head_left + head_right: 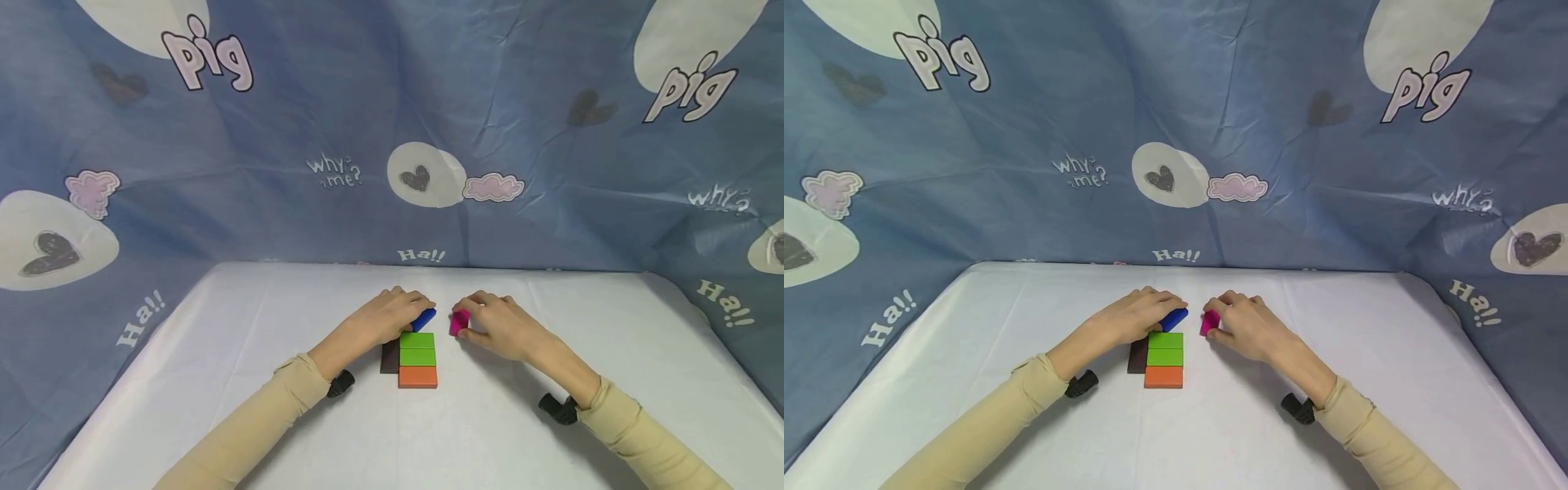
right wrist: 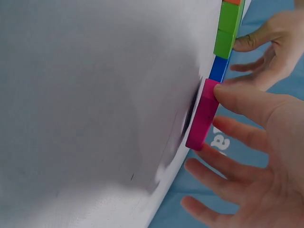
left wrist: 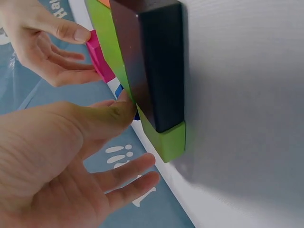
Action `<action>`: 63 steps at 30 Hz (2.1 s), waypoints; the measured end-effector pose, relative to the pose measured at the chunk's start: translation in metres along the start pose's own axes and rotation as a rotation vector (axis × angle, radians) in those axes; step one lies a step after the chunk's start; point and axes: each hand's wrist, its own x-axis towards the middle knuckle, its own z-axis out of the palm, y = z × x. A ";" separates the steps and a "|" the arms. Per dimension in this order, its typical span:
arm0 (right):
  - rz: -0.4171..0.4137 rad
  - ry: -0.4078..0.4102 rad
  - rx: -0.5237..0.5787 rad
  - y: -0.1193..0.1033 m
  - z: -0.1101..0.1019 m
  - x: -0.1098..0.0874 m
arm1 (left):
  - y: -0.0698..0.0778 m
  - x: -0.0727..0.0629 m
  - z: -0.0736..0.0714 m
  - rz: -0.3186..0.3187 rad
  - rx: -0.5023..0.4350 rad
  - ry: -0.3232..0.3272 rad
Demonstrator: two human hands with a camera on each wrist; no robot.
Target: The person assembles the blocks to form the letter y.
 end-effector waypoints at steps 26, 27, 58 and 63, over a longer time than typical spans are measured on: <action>0.090 0.064 0.054 0.030 0.003 0.025 | 0.003 0.014 -0.010 -0.001 0.020 -0.043; 0.094 0.063 0.057 0.031 0.003 0.026 | 0.004 0.014 -0.010 0.001 0.017 -0.045; 0.169 0.034 0.059 0.031 0.007 0.042 | 0.013 0.035 -0.012 -0.002 -0.056 -0.091; 0.162 0.003 0.045 0.030 0.002 0.039 | 0.016 0.037 -0.010 0.000 -0.041 -0.086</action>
